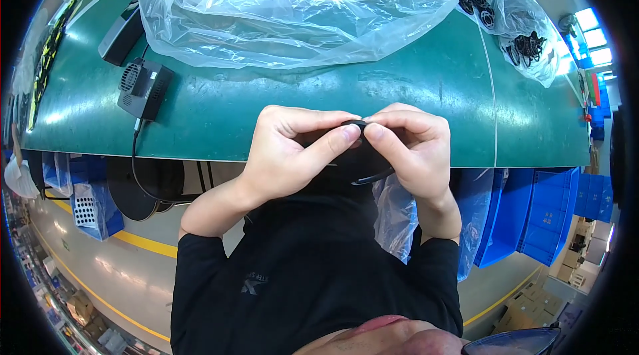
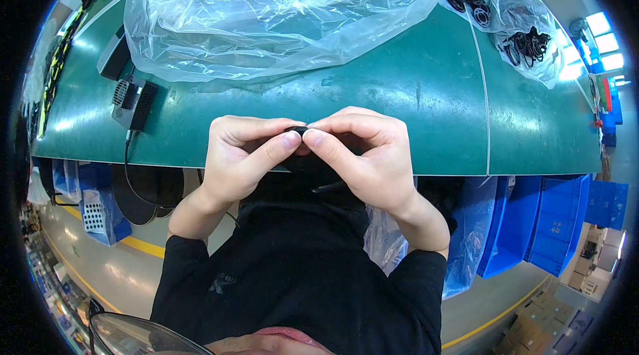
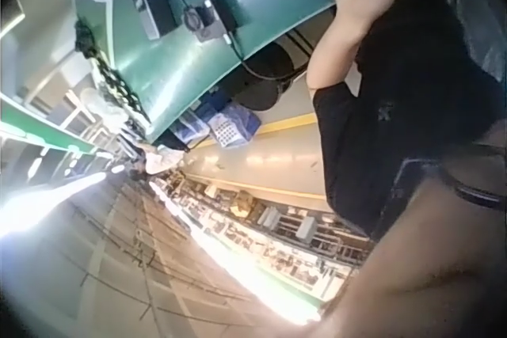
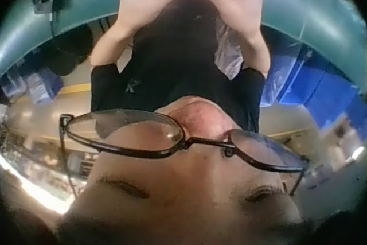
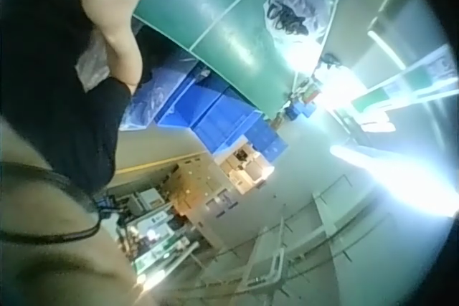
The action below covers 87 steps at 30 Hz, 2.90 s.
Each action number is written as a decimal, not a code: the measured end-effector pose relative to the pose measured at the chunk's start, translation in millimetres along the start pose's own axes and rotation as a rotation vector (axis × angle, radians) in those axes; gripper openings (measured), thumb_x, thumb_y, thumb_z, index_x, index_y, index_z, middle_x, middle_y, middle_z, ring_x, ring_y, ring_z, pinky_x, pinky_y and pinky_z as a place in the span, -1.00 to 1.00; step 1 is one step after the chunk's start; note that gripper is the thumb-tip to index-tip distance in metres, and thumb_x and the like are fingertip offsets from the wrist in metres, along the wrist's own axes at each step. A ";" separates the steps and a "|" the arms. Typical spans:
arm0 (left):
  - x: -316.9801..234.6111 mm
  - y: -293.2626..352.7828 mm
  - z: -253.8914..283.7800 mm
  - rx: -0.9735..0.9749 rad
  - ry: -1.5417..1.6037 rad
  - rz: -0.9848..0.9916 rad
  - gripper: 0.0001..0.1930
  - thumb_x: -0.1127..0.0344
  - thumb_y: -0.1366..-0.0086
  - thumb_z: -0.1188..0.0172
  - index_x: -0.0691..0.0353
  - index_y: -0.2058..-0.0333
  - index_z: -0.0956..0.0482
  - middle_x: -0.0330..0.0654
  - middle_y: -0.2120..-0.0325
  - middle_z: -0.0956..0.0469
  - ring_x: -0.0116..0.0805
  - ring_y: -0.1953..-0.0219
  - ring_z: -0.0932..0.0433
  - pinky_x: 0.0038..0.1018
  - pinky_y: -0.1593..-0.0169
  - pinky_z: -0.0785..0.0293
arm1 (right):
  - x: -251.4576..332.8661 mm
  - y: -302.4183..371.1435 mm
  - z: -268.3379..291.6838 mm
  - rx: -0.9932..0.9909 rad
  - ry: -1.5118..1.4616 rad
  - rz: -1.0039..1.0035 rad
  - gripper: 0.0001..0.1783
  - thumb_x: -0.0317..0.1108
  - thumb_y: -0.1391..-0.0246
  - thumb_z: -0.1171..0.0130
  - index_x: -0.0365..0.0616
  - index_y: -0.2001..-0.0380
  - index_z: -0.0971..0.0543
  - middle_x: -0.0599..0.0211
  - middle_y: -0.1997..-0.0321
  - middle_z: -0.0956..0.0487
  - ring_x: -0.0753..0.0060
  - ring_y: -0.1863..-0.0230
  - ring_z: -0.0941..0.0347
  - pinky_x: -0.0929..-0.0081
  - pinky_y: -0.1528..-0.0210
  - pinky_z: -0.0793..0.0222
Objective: The person assembles black plastic components by hand, fitting plastic rings and smaller black components into larger black plastic bases at a workbench.
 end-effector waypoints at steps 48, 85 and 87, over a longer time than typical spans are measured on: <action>-0.5 13.3 -5.2 0.133 -0.262 -0.007 -0.73 0.32 -0.31 0.01 0.44 0.26 -0.56 -0.12 0.41 -0.61 -0.54 0.39 -0.53 -0.65 0.32 -0.45 | -1.5 5.5 3.0 -0.065 -0.004 -0.096 -0.79 -0.53 -0.02 -0.14 -0.35 0.23 -0.56 0.26 0.40 -0.59 0.66 0.40 -0.47 0.75 0.35 -0.38; 32.2 40.0 -43.8 0.706 -0.309 0.100 -0.71 0.53 -0.13 -0.06 0.45 0.14 -0.49 -0.03 0.42 -0.61 -0.25 0.31 -0.62 -0.50 0.17 -0.49 | -111.3 192.9 124.9 -0.489 -0.078 -0.454 -0.71 -0.51 0.06 -0.20 -0.39 0.21 -0.53 0.31 0.37 -0.58 0.61 0.36 -0.47 0.63 0.25 -0.39; 54.0 40.4 -51.5 0.753 -0.279 0.183 -0.74 0.51 -0.15 -0.06 0.43 0.16 -0.50 -0.06 0.46 -0.61 -0.29 0.34 -0.62 -0.52 0.21 -0.50 | -148.8 259.1 168.4 -0.807 -0.084 -0.510 -0.68 -0.47 0.01 -0.13 -0.40 0.15 -0.51 0.28 0.26 -0.57 0.58 0.27 -0.45 0.61 0.14 -0.35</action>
Point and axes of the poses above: each hand's wrist, its own y-axis away from the middle knuckle, its own z-axis out of the back of the hand, x = y × z, the point moved 5 cm from there along -y, towards the middle knuckle
